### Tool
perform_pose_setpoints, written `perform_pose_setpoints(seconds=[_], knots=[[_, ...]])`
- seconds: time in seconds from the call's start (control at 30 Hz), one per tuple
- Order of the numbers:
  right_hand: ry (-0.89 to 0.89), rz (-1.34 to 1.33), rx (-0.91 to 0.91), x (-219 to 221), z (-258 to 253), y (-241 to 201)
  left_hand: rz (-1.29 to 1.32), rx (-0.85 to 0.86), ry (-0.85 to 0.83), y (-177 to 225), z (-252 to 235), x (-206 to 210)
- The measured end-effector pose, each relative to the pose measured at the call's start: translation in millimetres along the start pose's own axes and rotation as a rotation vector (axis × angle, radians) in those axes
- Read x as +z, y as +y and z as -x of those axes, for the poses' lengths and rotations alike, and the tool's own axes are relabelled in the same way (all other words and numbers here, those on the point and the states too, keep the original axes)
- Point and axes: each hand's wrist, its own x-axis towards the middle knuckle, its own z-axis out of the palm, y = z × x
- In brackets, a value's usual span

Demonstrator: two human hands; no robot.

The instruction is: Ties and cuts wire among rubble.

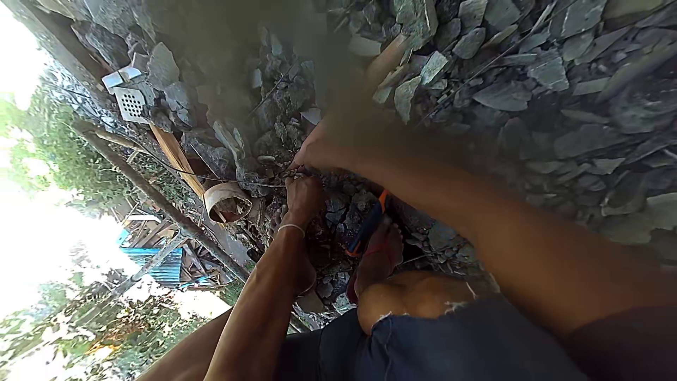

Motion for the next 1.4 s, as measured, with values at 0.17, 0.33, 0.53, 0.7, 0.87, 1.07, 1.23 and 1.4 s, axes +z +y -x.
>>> perform_pose_setpoints(seconds=[0.17, 0.33, 0.53, 0.7, 0.87, 1.07, 1.23, 1.4], knots=[[0.056, -0.146, 0.000, 6, 3, 9, -0.033, 0.035, 0.047, -4, -1, 6], [0.162, -0.174, -0.099, 28, -8, 22, 0.029, 0.064, 0.078, -7, 5, 6], [0.333, -0.411, 0.036, 88, -69, 50, 0.010, 0.035, 0.052, -8, -4, 6], [0.474, -0.504, 0.046, 109, -48, 47, -0.024, 0.048, -0.035, -3, -2, -4], [0.898, -1.126, 0.138, 169, 10, 42, -0.036, 0.069, -0.125, -5, -8, -13], [0.757, -1.015, 0.266, 194, 23, 25, -0.062, 0.186, -0.278, -14, -19, -24], [0.590, -0.532, 0.399, 187, 6, 3, 0.011, 0.251, -0.154, -9, -13, -46], [0.622, -0.236, 0.359, 188, -13, 4, 0.326, 0.219, 0.477, 4, 26, -36]])
